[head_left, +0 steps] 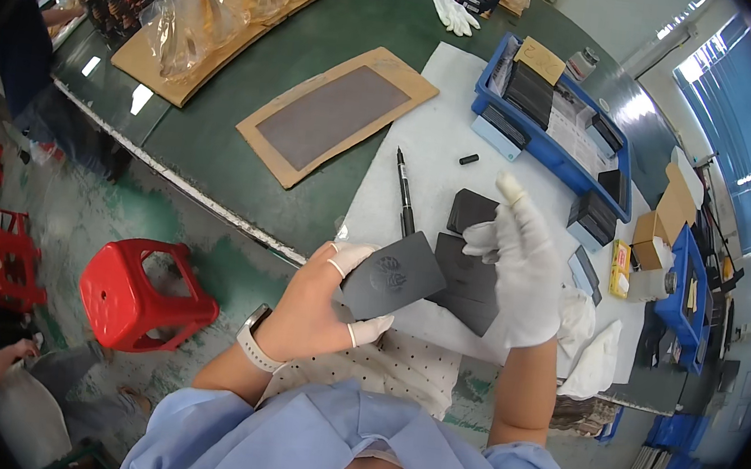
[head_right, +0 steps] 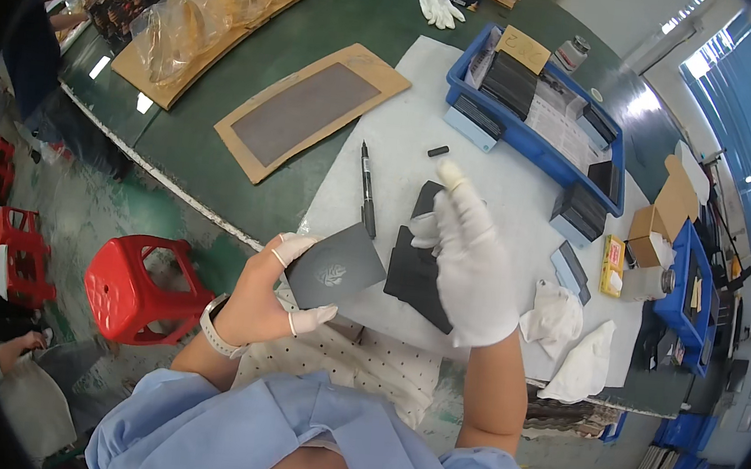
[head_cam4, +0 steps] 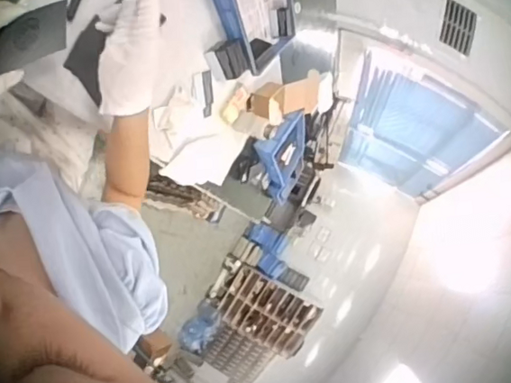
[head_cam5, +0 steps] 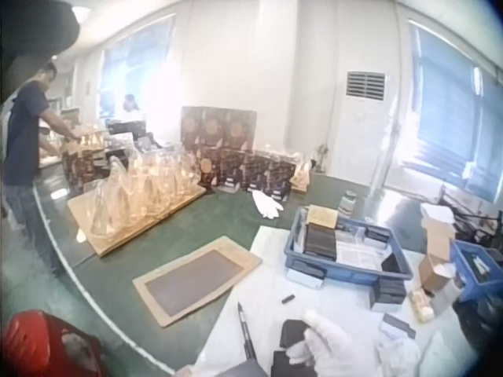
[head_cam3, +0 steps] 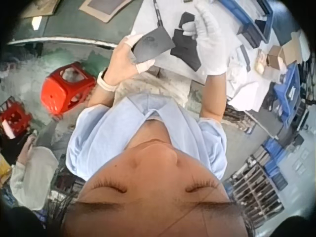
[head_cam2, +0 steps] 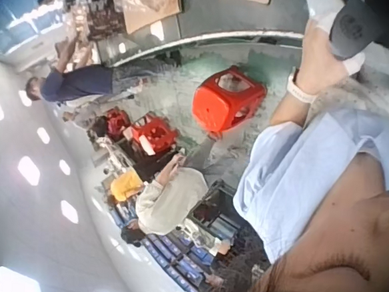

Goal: The person cleans the surface of small black rectangular electronic devices using a white cloth. They pick up each device, wipe it thoroughly, and place it back on the table. The person also uses a black marker to write on one of the devices before continuing the cleaning process.

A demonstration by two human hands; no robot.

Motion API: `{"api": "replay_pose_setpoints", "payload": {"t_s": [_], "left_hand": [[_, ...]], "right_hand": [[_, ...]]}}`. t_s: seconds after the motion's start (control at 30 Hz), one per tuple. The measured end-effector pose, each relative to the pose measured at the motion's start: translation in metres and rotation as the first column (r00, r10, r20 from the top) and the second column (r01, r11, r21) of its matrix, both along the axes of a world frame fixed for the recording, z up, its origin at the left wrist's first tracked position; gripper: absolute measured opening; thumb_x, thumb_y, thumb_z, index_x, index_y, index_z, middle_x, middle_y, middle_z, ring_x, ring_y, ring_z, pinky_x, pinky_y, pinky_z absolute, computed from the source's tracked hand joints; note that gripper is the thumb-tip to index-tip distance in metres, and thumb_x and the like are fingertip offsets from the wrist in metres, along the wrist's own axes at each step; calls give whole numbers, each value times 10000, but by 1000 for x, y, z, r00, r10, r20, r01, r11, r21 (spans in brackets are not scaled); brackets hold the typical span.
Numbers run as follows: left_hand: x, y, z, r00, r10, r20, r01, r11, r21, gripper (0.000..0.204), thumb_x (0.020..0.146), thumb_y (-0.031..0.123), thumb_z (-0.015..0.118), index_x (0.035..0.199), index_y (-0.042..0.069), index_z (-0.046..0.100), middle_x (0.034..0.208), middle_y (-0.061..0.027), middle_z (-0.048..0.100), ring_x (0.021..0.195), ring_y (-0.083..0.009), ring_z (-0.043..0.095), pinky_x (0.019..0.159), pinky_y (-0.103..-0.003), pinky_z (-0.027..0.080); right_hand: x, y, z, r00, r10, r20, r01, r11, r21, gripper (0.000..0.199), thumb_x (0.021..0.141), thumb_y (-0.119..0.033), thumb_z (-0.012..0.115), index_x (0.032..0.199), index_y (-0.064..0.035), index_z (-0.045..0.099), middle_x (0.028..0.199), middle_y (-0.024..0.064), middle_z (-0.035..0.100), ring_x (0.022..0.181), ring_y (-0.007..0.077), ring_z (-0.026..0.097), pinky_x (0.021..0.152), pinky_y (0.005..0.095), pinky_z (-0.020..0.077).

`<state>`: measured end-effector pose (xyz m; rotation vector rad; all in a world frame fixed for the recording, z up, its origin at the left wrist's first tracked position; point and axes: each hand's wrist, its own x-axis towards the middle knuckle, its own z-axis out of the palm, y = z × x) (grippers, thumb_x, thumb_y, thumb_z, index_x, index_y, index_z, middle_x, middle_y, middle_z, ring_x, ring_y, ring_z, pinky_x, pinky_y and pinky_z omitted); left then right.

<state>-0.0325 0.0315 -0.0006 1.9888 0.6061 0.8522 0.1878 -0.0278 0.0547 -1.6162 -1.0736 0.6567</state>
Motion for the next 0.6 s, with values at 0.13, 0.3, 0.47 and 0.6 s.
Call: {"api": "replay_pose_setpoints", "payload": {"t_s": [0.13,0.3,0.47,0.6], "left_hand": [[0,1,-2,999,50,-1,-50,999,-3,625,666,168,815,1212,18,550,1072,-133,638,982,-315,569,877,-384,461],[3,2,2,999,31,-31,-30,999,36,706,652,198,839,1254,7,523,1094,-141,630,978,-306,571,869,-377,461],[4,-1,-4,978,50,203,-8,979,-203,1100,596,335,909,1439,-48,315,1231,-226,541,1062,-345,549,929,-402,432],[20,-7,-12,972,235,21,-230,923,308,1095,594,267,896,1463,-26,297,1315,-218,495,1131,-379,500,956,-450,393]], "right_hand": [[-3,-3,-10,671,35,740,-223,962,157,658,718,108,537,1347,-84,525,1092,214,640,966,351,611,831,396,500],[-17,-10,-9,369,122,922,-449,891,62,516,747,-117,654,1255,-205,618,1227,8,645,1272,295,473,959,506,432],[-22,-7,-25,376,-54,925,-340,921,192,528,726,-95,671,1250,-91,606,1178,63,660,1205,278,535,930,416,475],[-53,-8,-25,920,76,-384,-131,984,-119,375,855,-75,694,1211,4,609,1055,91,696,883,96,652,736,249,522]]}}
